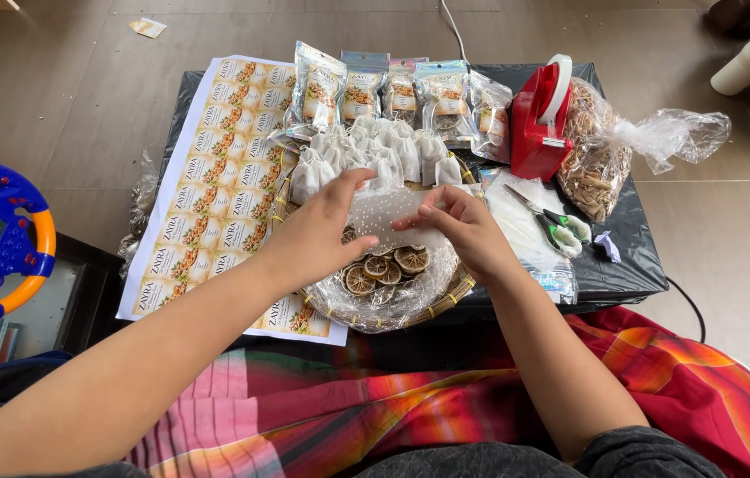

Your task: The person puts dried lemon slices into small plastic bags, then places the small bags inside white tea bags by hand.

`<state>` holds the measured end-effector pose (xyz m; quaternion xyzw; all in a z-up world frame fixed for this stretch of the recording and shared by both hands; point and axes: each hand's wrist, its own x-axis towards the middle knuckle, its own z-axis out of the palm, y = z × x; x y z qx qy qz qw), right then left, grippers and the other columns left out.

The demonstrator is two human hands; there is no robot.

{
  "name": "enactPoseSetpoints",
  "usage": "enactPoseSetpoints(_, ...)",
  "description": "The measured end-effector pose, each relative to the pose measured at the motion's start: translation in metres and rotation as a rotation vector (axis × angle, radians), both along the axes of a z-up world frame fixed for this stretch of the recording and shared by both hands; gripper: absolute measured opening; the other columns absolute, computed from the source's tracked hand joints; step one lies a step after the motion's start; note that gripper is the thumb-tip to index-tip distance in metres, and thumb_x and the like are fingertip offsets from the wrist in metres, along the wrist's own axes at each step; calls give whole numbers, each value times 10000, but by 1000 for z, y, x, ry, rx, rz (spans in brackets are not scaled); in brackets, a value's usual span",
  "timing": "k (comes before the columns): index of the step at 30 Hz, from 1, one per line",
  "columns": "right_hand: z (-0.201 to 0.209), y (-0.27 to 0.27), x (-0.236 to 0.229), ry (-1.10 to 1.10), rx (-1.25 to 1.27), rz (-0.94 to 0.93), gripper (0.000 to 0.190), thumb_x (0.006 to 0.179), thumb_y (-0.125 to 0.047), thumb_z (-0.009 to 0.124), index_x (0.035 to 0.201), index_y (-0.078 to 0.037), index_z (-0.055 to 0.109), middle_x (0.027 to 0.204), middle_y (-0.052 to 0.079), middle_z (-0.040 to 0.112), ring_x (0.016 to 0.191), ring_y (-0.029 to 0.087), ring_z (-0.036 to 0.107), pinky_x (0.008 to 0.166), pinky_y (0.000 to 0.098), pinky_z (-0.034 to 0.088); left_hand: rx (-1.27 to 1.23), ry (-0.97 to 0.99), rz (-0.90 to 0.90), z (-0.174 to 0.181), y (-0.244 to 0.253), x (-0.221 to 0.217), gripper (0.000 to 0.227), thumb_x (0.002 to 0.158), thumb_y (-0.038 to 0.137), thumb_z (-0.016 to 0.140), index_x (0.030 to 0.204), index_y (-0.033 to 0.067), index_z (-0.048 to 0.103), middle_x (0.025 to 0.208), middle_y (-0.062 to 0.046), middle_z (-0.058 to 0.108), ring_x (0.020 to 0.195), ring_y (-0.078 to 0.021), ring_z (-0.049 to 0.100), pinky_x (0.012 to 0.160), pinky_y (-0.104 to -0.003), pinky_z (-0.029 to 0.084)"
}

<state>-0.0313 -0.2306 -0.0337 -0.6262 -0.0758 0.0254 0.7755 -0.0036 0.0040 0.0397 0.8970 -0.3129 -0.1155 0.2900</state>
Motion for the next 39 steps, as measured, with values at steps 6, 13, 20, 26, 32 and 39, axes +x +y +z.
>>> enactPoseSetpoints(6, 19, 12, -17, -9, -30, -7, 145, 981, -135, 652, 934, -8, 600, 837, 174, 739, 821, 206, 712, 882, 347, 557, 373, -651, -168, -29, 10, -31, 1021, 850, 510, 758, 1608, 72, 232, 1562, -259, 310, 1425, -446, 306, 1159, -567, 267)
enactPoseSetpoints(13, -18, 4, -14, 79, 39, 15, 128, 944, -112, 683, 896, -6, 630, 629, 45, 594, 608, 99, 582, 602, 215, 461, 285, -784, -124, -57, -11, -21, 1154, 769, 575, 781, 1635, 85, 196, 1598, -177, 331, 1459, -359, 302, 1215, -530, 197)
enactPoseSetpoints(20, -30, 3, -13, 136, 207, 74, 142, 938, -79, 671, 851, 23, 626, 631, 105, 599, 571, 168, 620, 573, 278, 502, 300, -969, -122, -58, -18, -22, 947, 827, 482, 740, 1577, 73, 331, 1491, -163, 459, 1494, -376, 265, 1236, -646, 38)
enactPoseSetpoints(26, -15, 14, -20, 140, 220, 118, 110, 967, -82, 621, 952, 26, 639, 688, 76, 614, 637, 131, 639, 614, 240, 507, 273, -842, -114, -71, -14, -19, 780, 793, 296, 740, 1459, 88, 391, 1290, -128, 505, 1340, -328, 400, 1205, -654, 147)
enactPoseSetpoints(32, 7, 17, -25, 37, 38, 162, 186, 984, -76, 597, 1098, 54, 665, 847, 67, 674, 815, 104, 613, 800, 252, 500, 217, -651, -53, -87, -10, -8, 793, 794, 438, 785, 1405, 140, 377, 1201, -69, 487, 1189, -267, 492, 1069, -505, 387)
enactPoseSetpoints(39, 7, 21, -27, -24, -115, 150, 296, 1040, -102, 527, 1189, 72, 716, 999, 171, 758, 960, 201, 631, 914, 361, 518, 198, -444, -7, -81, -8, -5, 744, 857, 523, 742, 1375, 114, 399, 1156, -110, 541, 1126, -291, 536, 1016, -468, 415)
